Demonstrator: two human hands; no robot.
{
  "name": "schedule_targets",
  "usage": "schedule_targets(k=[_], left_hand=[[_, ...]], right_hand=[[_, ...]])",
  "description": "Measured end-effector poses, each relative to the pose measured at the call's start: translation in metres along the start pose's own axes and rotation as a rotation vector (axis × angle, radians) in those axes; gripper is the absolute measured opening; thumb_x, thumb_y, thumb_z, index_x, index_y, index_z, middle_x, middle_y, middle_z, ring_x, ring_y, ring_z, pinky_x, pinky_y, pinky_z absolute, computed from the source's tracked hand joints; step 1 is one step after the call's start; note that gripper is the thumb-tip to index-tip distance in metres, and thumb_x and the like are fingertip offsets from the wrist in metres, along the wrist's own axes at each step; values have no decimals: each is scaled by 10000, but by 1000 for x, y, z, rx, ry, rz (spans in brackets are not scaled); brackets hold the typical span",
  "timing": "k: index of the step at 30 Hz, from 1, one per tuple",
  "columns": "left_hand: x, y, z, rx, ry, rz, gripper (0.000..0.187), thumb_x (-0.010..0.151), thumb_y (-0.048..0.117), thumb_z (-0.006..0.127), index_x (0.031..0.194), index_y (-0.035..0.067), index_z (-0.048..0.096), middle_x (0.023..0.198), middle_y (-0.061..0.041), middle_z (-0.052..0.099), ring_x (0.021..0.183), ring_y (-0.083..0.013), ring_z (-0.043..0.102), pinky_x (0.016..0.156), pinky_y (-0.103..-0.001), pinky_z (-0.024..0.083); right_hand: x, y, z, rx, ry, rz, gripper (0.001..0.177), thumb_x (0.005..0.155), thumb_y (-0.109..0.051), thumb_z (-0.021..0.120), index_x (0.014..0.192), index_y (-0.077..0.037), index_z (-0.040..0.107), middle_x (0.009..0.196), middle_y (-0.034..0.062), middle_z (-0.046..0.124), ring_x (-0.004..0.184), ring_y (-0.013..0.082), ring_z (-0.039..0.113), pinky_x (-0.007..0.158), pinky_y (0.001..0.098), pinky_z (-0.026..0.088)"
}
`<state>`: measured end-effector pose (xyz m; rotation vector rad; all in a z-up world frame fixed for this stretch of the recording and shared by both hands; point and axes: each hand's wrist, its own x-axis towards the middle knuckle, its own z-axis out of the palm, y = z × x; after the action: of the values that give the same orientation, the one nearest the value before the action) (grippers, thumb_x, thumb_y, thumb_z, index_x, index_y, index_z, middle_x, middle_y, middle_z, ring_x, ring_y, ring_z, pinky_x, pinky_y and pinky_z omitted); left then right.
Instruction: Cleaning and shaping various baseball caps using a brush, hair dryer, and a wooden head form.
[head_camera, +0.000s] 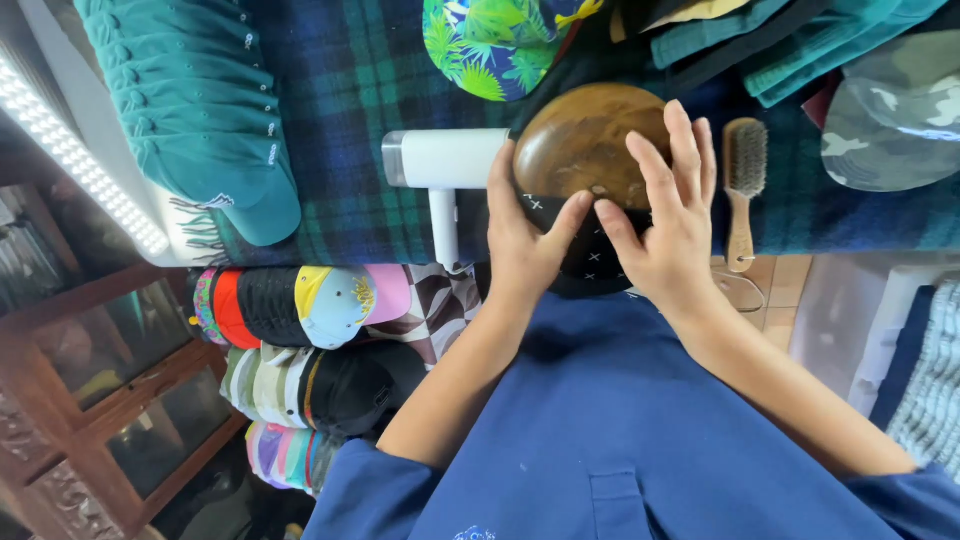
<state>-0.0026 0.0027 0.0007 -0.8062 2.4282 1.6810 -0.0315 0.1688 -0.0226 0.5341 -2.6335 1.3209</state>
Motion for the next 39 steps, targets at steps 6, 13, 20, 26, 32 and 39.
schedule_targets(k=[6,13,20,26,32,39], left_hand=[[2,3,-5,77,-50,76,1077,722,557,795,1558,113,282,1618,-130,380,1499,-287,414,1207,-420,384],[8,-8,-2,-33,-19,102,834,866,473,703,1540,133,348,1566,-137,465,1455,-294,484,1184,-405,421],[22,-31,-2,-268,-97,67,592,1016,440,504,1530,156,424,1568,-106,490,1471,-246,459,1223,-369,359],[36,-43,-7,-345,-202,109,572,1079,421,380,1556,106,396,1627,-130,415,1550,-262,351,1294,-399,259],[51,-35,-18,-416,-332,201,611,1087,519,353,1553,131,426,1615,-127,445,1526,-269,414,1280,-400,340],[84,-56,-8,-595,-418,384,589,1080,563,398,1428,107,531,1573,-138,495,1517,-287,436,1306,-465,346]], right_hand=[[4,-1,-5,-42,-87,-36,443,1152,-209,547,1548,-30,461,1657,262,278,1569,447,320,1326,649,271],[7,4,-2,-37,-55,-81,432,1161,-235,516,1523,0,489,1638,264,309,1541,456,374,1296,664,319],[1,39,-2,309,-20,-96,386,1163,-233,439,1425,33,534,1616,251,369,1543,421,370,1308,581,350],[9,56,6,651,-39,17,405,1202,-348,354,1460,-67,491,1610,196,409,1546,358,376,1327,546,315],[25,55,2,693,-56,62,608,1182,-494,329,1468,21,477,1538,221,483,1453,363,469,1242,506,423],[31,46,6,755,-68,150,793,1104,-701,372,1450,1,501,1514,182,516,1404,318,514,1201,475,457]])
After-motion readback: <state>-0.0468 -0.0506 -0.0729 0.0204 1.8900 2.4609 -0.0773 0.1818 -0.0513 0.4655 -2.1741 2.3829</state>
